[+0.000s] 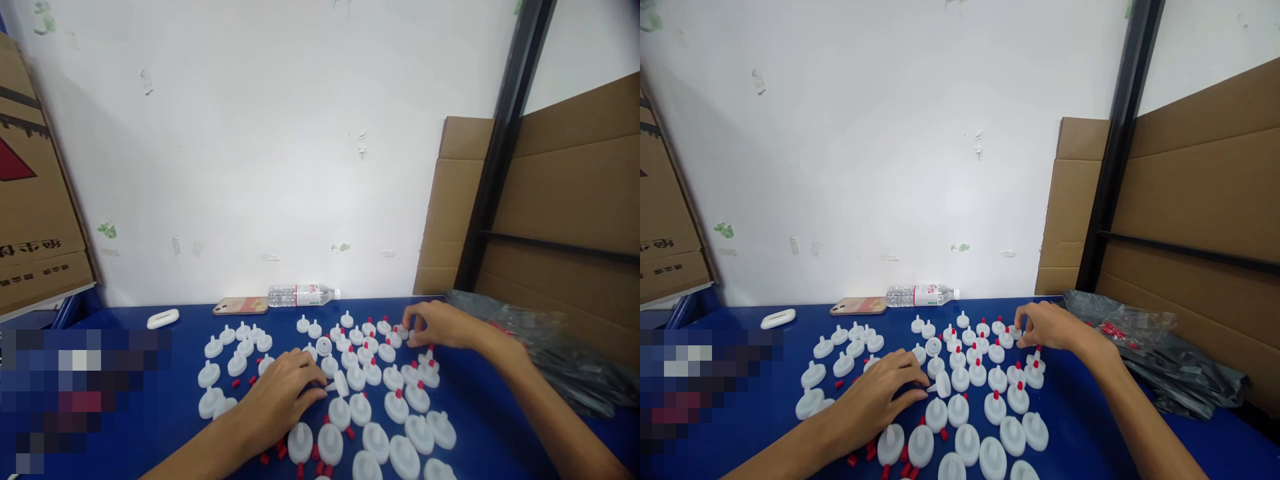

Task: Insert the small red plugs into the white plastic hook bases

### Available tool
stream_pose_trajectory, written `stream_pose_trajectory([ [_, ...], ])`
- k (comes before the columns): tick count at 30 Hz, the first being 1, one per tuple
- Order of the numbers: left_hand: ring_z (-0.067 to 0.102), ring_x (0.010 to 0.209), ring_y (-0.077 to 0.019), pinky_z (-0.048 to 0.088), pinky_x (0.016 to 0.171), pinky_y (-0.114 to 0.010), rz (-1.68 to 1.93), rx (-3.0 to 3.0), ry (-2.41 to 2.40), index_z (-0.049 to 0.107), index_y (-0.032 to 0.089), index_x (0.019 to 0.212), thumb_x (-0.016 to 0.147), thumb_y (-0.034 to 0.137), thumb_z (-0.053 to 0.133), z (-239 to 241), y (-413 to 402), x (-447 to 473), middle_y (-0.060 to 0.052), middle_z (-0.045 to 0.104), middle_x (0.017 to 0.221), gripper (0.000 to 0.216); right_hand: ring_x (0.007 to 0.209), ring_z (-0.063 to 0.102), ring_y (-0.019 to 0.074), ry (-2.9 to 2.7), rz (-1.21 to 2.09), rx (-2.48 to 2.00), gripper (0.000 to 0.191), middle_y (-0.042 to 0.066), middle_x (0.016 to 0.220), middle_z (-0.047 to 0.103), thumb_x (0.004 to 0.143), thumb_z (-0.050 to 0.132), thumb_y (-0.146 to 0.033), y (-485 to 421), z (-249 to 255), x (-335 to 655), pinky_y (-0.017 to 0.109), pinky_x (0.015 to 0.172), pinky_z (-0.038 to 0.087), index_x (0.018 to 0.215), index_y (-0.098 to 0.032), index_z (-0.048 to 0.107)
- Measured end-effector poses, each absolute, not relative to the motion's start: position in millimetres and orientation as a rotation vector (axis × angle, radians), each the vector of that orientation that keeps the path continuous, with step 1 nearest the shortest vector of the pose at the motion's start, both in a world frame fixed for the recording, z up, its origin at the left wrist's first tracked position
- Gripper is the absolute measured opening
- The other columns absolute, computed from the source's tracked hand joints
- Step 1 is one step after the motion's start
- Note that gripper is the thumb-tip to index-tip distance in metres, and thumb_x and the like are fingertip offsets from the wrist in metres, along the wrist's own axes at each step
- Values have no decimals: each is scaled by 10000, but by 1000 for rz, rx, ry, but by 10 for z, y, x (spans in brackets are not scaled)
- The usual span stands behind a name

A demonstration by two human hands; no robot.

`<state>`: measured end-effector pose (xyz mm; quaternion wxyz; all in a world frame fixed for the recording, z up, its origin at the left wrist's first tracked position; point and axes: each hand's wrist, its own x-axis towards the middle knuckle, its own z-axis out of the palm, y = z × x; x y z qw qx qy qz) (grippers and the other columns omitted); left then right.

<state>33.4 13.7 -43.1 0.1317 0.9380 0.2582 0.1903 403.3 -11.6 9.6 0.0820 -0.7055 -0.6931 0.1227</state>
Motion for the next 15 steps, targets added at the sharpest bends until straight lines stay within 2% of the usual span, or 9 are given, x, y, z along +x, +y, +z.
stream_pose_trajectory([
  [5, 646, 977, -217, 482, 908, -358, 594, 2723, 751, 732, 239, 1031, 966, 278, 680, -466, 147, 354, -20, 704, 1038, 92, 599, 729, 228, -2004, 556, -2238, 353, 1, 679, 739, 674, 766, -389, -139, 60, 4057, 287, 598, 479, 960, -211, 662],
  [10, 659, 950, -213, 491, 831, -314, 626, 2732, 761, 744, 230, 987, 944, 225, 700, -497, 151, 402, -25, 719, 1002, 62, 560, 721, 217, -1931, 747, -2239, 460, 35, 757, 759, 682, 747, -493, -178, 64, 4029, 282, 523, 508, 1019, -207, 618],
  [15, 666, 915, -206, 495, 819, -315, 634, 2744, 767, 735, 224, 939, 953, 159, 656, -476, 129, 418, -15, 724, 956, 103, 613, 721, 213, -1926, 824, -2155, 465, 31, 741, 748, 633, 765, -380, -175, 31, 4042, 278, 540, 543, 1026, -200, 595],
])
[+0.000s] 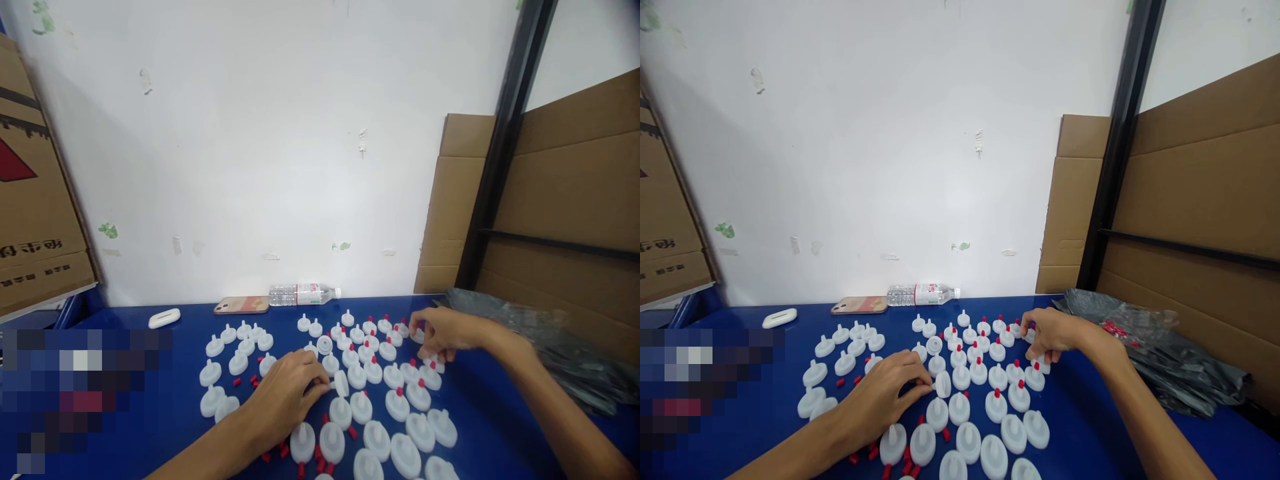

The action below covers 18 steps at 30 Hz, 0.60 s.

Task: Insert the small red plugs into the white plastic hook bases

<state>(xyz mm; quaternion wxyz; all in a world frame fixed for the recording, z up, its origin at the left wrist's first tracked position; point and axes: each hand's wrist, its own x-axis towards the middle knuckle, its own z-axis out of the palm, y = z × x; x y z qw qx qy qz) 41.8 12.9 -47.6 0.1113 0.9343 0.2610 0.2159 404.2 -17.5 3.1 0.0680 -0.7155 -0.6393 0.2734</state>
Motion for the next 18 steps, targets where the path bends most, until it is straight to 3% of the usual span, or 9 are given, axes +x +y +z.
stream_pose_trajectory([
  [4, 658, 904, -197, 491, 815, -314, 681, 2762, 756, 698, 219, 945, 960, 155, 621, -433, 119, 398, -11, 709, 966, 101, 615, 700, 203, -2009, 624, -2108, 338, 17, 715, 743, 642, 739, -249, -125, 5, 4071, 268, 545, 500, 960, -193, 638],
  [8, 652, 860, -211, 485, 776, -330, 784, 2775, 794, 648, 197, 930, 923, 124, 605, -425, 139, 385, -22, 697, 911, 85, 647, 693, 211, -2076, 275, -2035, 132, 19, 726, 747, 776, 702, -305, -132, 116, 4024, 279, 574, 447, 875, -221, 682],
  [12, 643, 811, -217, 471, 764, -352, 903, 2789, 814, 629, 189, 909, 877, 88, 587, -425, 140, 375, -24, 689, 865, 114, 715, 675, 239, -1996, -203, -1867, 305, 56, 789, 733, 989, 486, -459, -227, 289, 3748, 317, 640, 413, 987, -233, 690],
  [14, 640, 802, -212, 465, 774, -361, 949, 2803, 794, 627, 192, 918, 882, 86, 565, -410, 123, 370, -20, 689, 861, 128, 805, 682, 235, -1982, -340, -1735, 415, 78, 916, 746, 1049, 363, -495, -301, 312, 3505, 328, 707, 425, 1086, -226, 677],
  [16, 636, 799, -211, 460, 783, -372, 990, 2817, 765, 626, 198, 935, 898, 97, 544, -390, 101, 365, -18, 688, 865, 135, 851, 691, 198, -2076, -376, -1554, 398, 61, 984, 751, 1053, 387, -503, -382, 269, 3225, 303, 746, 446, 1076, -237, 682],
  [18, 629, 790, -214, 456, 773, -379, 1042, 2841, 732, 622, 199, 947, 913, 104, 527, -371, 83, 362, -20, 685, 864, 139, 846, 702, 175, -2233, -392, -1170, 333, 56, 1013, 753, 1047, 467, -462, -454, 180, 2957, 280, 719, 473, 1186, -222, 652],
])
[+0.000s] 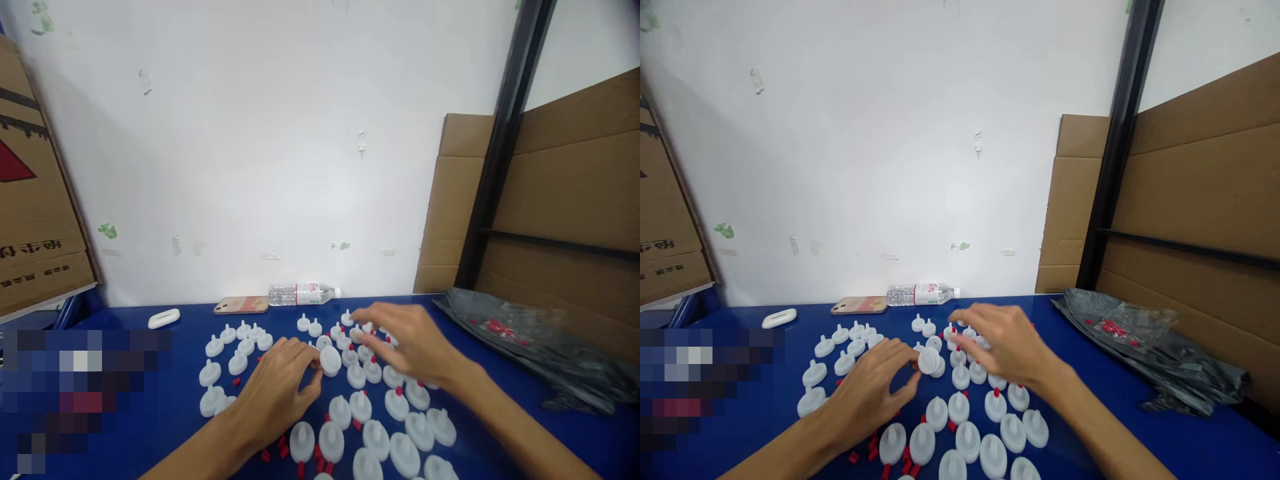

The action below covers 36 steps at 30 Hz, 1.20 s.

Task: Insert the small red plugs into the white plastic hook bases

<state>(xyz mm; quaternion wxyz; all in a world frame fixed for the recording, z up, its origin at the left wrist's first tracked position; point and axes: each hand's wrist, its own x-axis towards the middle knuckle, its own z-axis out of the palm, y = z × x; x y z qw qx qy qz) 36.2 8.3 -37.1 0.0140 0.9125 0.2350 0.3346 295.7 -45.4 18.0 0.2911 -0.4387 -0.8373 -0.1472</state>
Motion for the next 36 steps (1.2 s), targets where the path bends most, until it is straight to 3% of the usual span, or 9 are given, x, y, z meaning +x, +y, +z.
stream_pose_trajectory([
  [3, 615, 752, -218, 453, 723, -376, 1114, 2907, 679, 602, 189, 925, 924, 102, 511, -360, 70, 360, -23, 669, 831, 126, 1012, 700, 203, -2417, -367, -963, 406, 53, 1192, 720, 1006, 550, -518, -516, 33, 2679, 301, 776, 512, 1328, -271, 573],
  [7, 614, 747, -212, 463, 736, -383, 1136, 2920, 640, 584, 190, 906, 910, 91, 518, -368, 58, 357, -14, 663, 824, 118, 1056, 694, 183, -2419, -337, -972, 310, 32, 1237, 702, 1032, 550, -413, -513, -72, 2589, 302, 825, 526, 1312, -282, 559],
  [12, 613, 829, -211, 478, 779, -386, 1125, 2778, 634, 596, 215, 1005, 964, 129, 503, -307, -1, 364, -18, 675, 917, 133, 982, 707, 159, -2372, -295, -986, 236, 8, 1137, 725, 1026, 568, -380, -470, -41, 2675, 269, 775, 525, 1226, -257, 589],
  [15, 592, 982, -223, 498, 861, -390, 1147, 2643, 658, 582, 233, 1106, 994, 155, 470, -208, -90, 356, -47, 651, 1049, 177, 884, 707, 157, -2301, -404, -1079, 267, 21, 1163, 707, 1019, 565, -369, -442, 15, 2767, 267, 677, 509, 1266, -271, 592],
  [19, 524, 1163, -247, 503, 954, -406, 1015, 2671, 577, 614, 244, 1075, 978, 160, 478, -129, -242, 338, -85, 558, 1247, 187, 719, 675, 111, -2196, -460, -1151, 266, 31, 1189, 684, 1016, 564, -363, -400, 44, 2878, 255, 614, 487, 1263, -273, 608],
  [24, 441, 1337, -292, 489, 1049, -448, 840, 2770, 411, 699, 277, 1048, 942, 164, 555, -175, -348, 369, -87, 467, 1401, 212, 796, 690, 139, -2255, -425, -1150, 247, 14, 1169, 691, 1015, 563, -361, -380, -5, 2870, 260, 618, 472, 1245, -282, 607],
  [31, 429, 1374, -332, 492, 1052, -486, 667, 2815, 485, 739, 287, 1070, 937, 178, 568, -227, -349, 401, -104, 459, 1423, 242, 751, 681, 118, -2254, -382, -1073, 266, 9, 1151, 710, 999, 596, -351, -375, -23, 2853, 250, 597, 457, 1248, -259, 614],
  [36, 461, 1334, -311, 500, 1027, -457, 595, 2782, 457, 733, 270, 967, 963, 211, 542, -306, -314, 421, -90, 488, 1352, 200, 751, 684, 113, -2249, -371, -1064, 272, 12, 1139, 717, 998, 601, -369, -384, -16, 2860, 250, 608, 462, 1240, -247, 623],
])
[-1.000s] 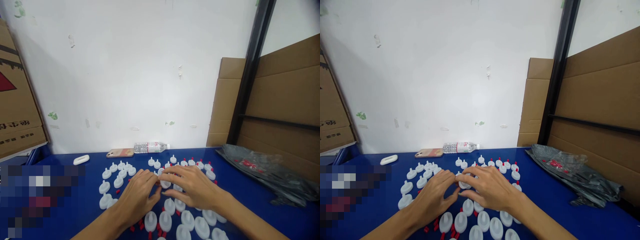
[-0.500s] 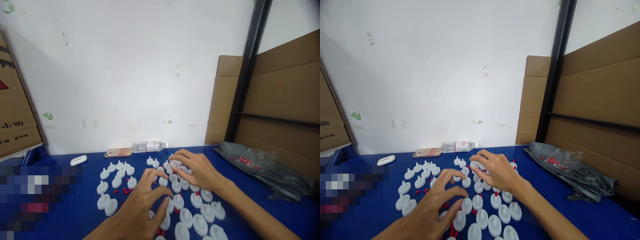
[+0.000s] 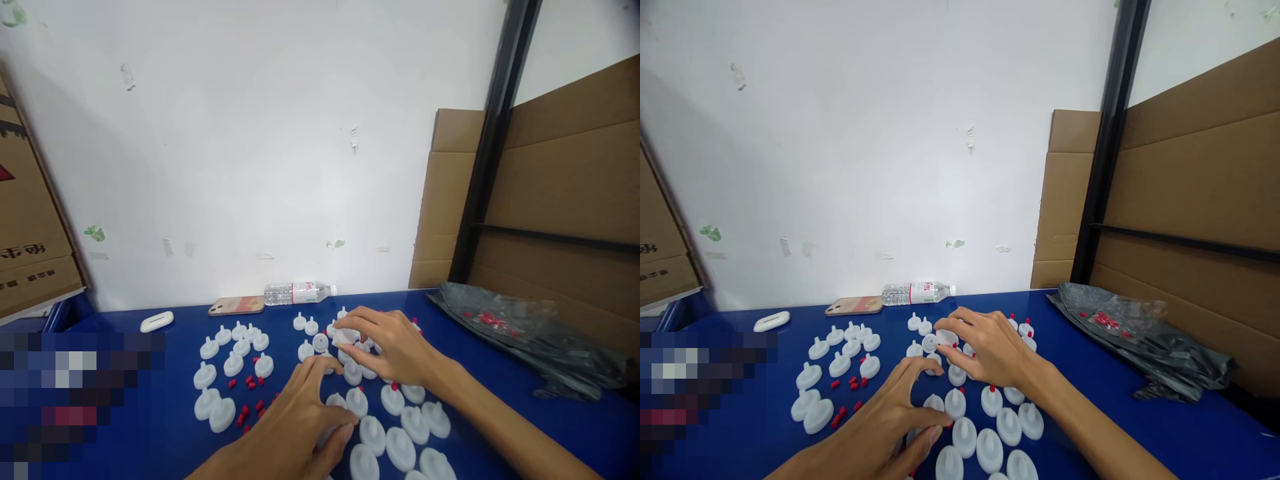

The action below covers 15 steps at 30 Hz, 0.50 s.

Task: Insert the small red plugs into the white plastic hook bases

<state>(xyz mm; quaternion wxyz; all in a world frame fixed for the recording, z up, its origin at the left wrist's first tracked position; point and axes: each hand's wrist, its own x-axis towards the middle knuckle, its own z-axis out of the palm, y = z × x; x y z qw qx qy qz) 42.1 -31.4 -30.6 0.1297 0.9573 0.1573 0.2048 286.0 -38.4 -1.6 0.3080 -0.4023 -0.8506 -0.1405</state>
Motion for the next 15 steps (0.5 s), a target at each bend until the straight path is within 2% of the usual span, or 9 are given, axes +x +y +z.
stream_pose_trajectory([
  [4, 467, 1313, -309, 487, 1037, -478, 565, 2763, 497, 732, 298, 1034, 979, 233, 551, -338, -298, 438, -85, 493, 1329, 200, 732, 678, 113, -2253, -369, -1088, 261, -3, 1120, 720, 987, 611, -357, -395, -29, 2838, 254, 590, 440, 1228, -258, 630],
  [10, 490, 1276, -300, 493, 1041, -463, 617, 2729, 488, 760, 276, 914, 938, 215, 643, -378, -262, 448, -73, 514, 1307, 134, 694, 659, 107, -2265, -384, -1087, 254, 8, 1120, 719, 996, 592, -366, -394, -29, 2828, 253, 583, 428, 1221, -258, 638],
  [15, 506, 1266, -296, 505, 1043, -472, 631, 2725, 519, 770, 277, 928, 905, 211, 689, -326, -298, 439, -79, 560, 1239, 107, 716, 668, 112, -2267, -388, -1090, 247, 5, 1121, 718, 995, 597, -357, -401, -11, 2819, 254, 585, 438, 1214, -253, 638],
])
